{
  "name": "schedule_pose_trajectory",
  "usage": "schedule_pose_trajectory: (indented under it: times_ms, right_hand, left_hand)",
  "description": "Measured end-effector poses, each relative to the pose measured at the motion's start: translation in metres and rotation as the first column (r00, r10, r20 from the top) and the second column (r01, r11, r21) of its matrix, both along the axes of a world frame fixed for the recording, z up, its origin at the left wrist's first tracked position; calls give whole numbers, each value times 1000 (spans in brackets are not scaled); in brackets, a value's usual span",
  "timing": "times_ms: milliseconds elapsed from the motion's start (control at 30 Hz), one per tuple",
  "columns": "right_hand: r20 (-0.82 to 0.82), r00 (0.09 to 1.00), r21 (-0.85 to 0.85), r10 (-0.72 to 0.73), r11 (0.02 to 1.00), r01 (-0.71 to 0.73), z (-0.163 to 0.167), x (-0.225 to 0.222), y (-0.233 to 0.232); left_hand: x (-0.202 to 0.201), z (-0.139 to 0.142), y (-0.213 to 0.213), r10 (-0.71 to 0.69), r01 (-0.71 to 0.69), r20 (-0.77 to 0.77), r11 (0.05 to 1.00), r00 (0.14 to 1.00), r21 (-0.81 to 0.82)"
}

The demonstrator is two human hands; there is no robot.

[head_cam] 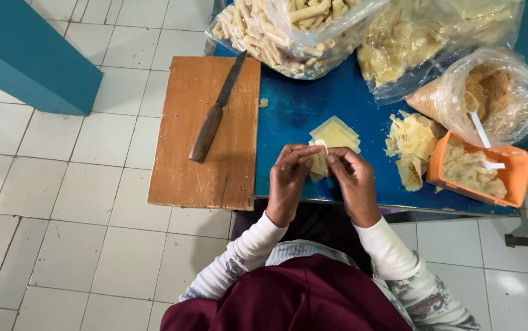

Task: The person stacks thin folded dough pieces into a diamond pattern on the table, spoons brown sugar from a plastic bag onto a dough piece, folds dough pieces over the filling by hand, and places finished folded pieces into an orange container beside scraps.

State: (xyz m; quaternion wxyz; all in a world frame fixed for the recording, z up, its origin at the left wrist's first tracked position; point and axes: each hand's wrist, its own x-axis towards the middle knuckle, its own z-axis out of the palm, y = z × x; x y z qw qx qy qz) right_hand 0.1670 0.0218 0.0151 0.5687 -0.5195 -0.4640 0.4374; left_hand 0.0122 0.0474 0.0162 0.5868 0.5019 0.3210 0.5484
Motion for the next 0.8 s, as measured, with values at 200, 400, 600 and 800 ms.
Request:
schedule_pose_trajectory:
  times_ms: [200, 400, 600, 800]
  right_hand:
    - [-609, 793, -203, -4, 967, -152, -13, 26, 14]
    - [-699, 715, -203, -6, 961, -190, -10, 24, 12]
    - [-310, 947, -106, -87, 993, 57, 4, 40, 16]
    - [660, 641, 411, -393, 902, 129, 19, 44, 28]
  left_hand:
    - [-5, 11, -1, -66, 65, 124, 998, 990, 13]
    - [1, 12, -2, -154, 162, 199, 986, 968, -26]
    - [-7, 14, 0, -105, 129, 267, 989, 958, -73]
    - [-20, 15, 1, 41, -24, 177, 995, 983, -101]
